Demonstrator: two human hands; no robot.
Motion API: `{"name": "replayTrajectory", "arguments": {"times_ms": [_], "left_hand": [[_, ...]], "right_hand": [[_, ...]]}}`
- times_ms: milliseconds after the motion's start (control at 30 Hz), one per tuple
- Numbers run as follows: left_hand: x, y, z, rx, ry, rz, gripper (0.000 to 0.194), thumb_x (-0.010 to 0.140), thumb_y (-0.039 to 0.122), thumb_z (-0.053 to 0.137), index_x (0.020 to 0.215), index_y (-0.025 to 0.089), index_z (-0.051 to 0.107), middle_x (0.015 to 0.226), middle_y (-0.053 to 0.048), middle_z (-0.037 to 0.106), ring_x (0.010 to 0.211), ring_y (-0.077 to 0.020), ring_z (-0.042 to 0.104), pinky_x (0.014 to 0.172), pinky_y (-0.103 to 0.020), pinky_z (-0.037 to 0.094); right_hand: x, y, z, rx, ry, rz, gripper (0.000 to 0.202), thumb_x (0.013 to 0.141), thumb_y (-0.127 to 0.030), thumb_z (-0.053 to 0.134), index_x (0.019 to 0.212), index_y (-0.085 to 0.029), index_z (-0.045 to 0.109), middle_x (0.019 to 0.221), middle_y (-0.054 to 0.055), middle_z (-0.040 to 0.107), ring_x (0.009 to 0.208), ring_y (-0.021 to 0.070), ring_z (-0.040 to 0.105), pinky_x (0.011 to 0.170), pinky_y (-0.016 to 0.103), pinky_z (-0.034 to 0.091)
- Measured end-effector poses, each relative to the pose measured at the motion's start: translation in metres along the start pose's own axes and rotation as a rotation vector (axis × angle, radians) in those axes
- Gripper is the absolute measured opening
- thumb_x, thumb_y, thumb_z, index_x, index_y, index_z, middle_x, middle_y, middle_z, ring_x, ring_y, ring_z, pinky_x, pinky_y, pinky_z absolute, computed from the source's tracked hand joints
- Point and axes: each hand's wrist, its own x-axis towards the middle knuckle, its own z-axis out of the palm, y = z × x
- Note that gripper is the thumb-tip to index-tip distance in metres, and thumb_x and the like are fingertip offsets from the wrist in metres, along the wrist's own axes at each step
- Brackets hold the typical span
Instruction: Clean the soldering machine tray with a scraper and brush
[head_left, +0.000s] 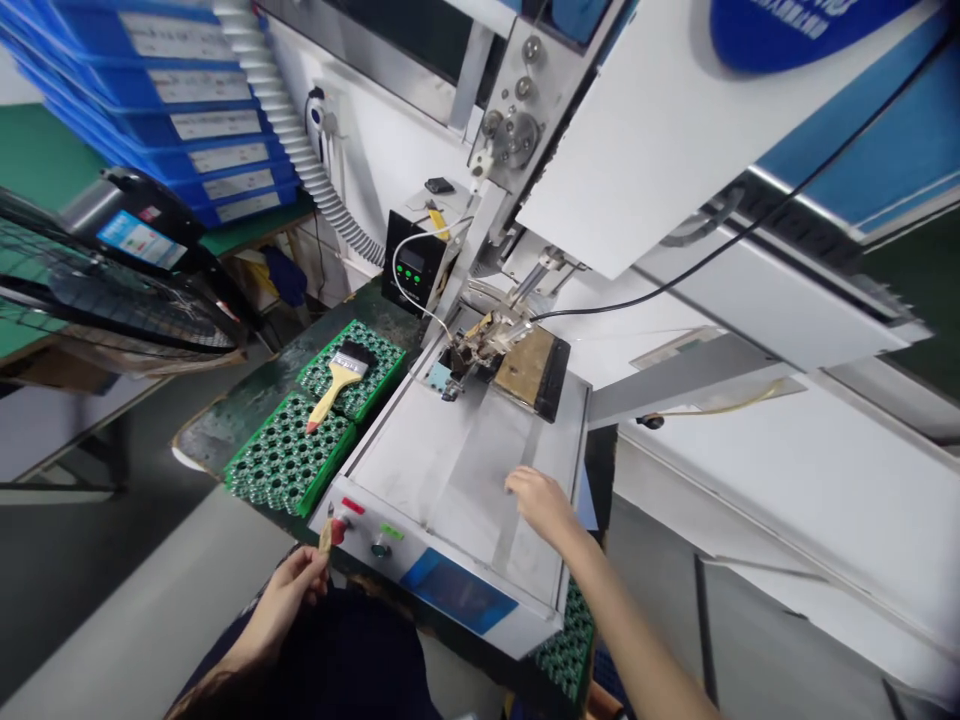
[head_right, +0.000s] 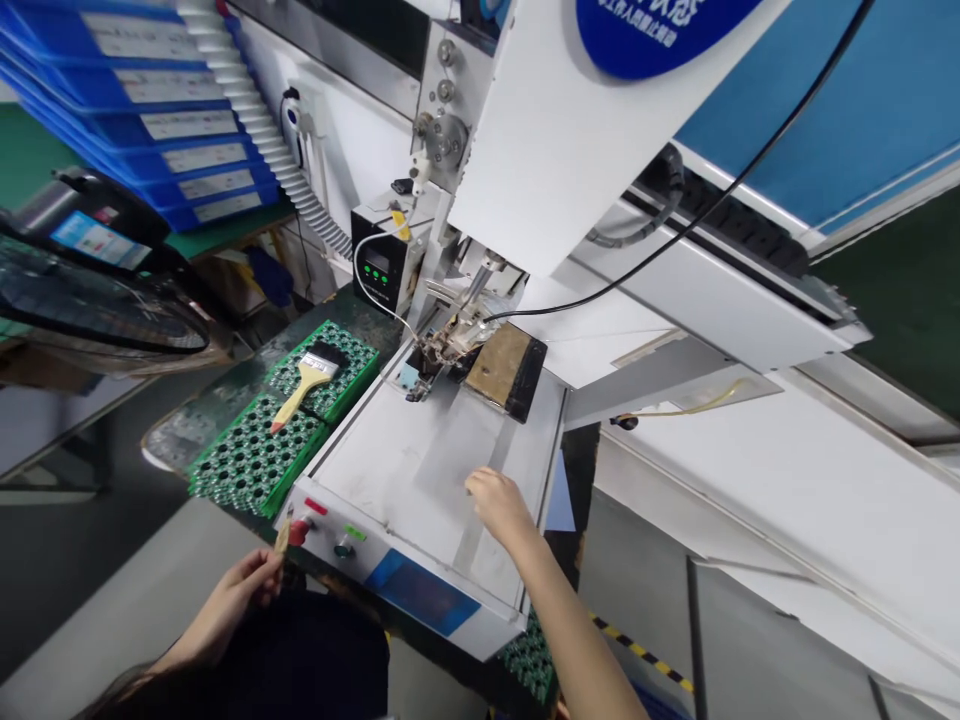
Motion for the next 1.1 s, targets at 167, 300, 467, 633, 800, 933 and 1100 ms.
{"name": "replayTrajectory", "arguments": {"times_ms": [167, 300, 467, 633, 800, 933, 1100], "left_hand": [[0.009, -0.014, -0.006, -0.072, -0.037, -0.025, 0.057, 0.057, 0.063, 0.065, 0.07, 0.014, 0.041, 0.055, 0.005, 0.045, 0.05, -0.0073, 0.043, 0.046, -0.018, 0.027], [0.009, -0.018, -0.011, -0.053, -0.059, 0.013, 0.051, 0.066, 0.061, 0.06, 0.072, 0.014, 0.039, 0.058, 0.004, 0.045, 0.051, -0.007, 0.044, 0.048, -0.019, 0.027], [0.011, -0.02, -0.014, -0.048, -0.043, 0.039, 0.053, 0.064, 0.063, 0.058, 0.072, 0.014, 0.039, 0.058, 0.004, 0.046, 0.051, -0.0072, 0.044, 0.049, -0.02, 0.028], [0.014, -0.018, -0.016, -0.055, -0.04, 0.086, 0.054, 0.063, 0.064, 0.058, 0.071, 0.015, 0.038, 0.058, 0.004, 0.046, 0.05, -0.0082, 0.045, 0.047, -0.02, 0.028], [0.016, -0.013, -0.025, -0.052, -0.063, 0.073, 0.059, 0.057, 0.068, 0.06, 0.072, 0.015, 0.04, 0.058, 0.004, 0.047, 0.05, -0.0084, 0.045, 0.046, -0.02, 0.028], [0.019, -0.011, -0.033, -0.025, -0.117, 0.052, 0.061, 0.054, 0.07, 0.062, 0.07, 0.015, 0.041, 0.056, 0.004, 0.047, 0.05, -0.0082, 0.044, 0.047, -0.02, 0.029], [0.02, -0.003, -0.031, 0.069, -0.17, 0.055, 0.061, 0.052, 0.072, 0.061, 0.066, 0.014, 0.045, 0.055, 0.003, 0.047, 0.051, -0.0087, 0.041, 0.048, -0.021, 0.031]], "right_hand": [[-0.008, 0.012, 0.0, 0.23, 0.043, 0.253, 0.029, 0.062, -0.005, 0.032, 0.067, -0.017, 0.058, 0.075, 0.004, 0.061, 0.077, 0.0174, 0.055, 0.072, 0.03, 0.044], [-0.031, 0.024, -0.01, 0.527, 0.21, 0.414, 0.025, 0.07, -0.017, 0.039, 0.081, -0.017, 0.062, 0.091, 0.006, 0.065, 0.088, 0.0183, 0.059, 0.08, 0.032, 0.047], [-0.023, -0.018, -0.009, 0.723, 0.227, 0.332, 0.022, 0.076, -0.026, 0.048, 0.089, -0.016, 0.062, 0.099, 0.01, 0.064, 0.097, 0.0199, 0.059, 0.09, 0.036, 0.046], [0.013, -0.102, 0.03, 0.614, 0.417, 0.132, 0.02, 0.085, -0.024, 0.045, 0.099, -0.017, 0.057, 0.112, 0.01, 0.059, 0.102, 0.0193, 0.058, 0.09, 0.035, 0.048], [0.065, -0.165, 0.066, 0.225, 0.368, -0.207, 0.051, 0.078, 0.002, 0.029, 0.119, -0.016, 0.053, 0.126, 0.009, 0.05, 0.12, 0.0195, 0.044, 0.102, 0.039, 0.039], [0.076, -0.177, 0.066, 0.088, 0.077, -0.177, 0.043, 0.08, -0.001, 0.037, 0.117, -0.012, 0.056, 0.119, 0.011, 0.055, 0.113, 0.0211, 0.049, 0.099, 0.037, 0.042], [0.025, -0.152, 0.037, 0.248, 0.121, -0.151, 0.041, 0.083, -0.004, 0.036, 0.116, -0.016, 0.057, 0.119, 0.003, 0.056, 0.113, 0.0154, 0.049, 0.102, 0.029, 0.038]]}}
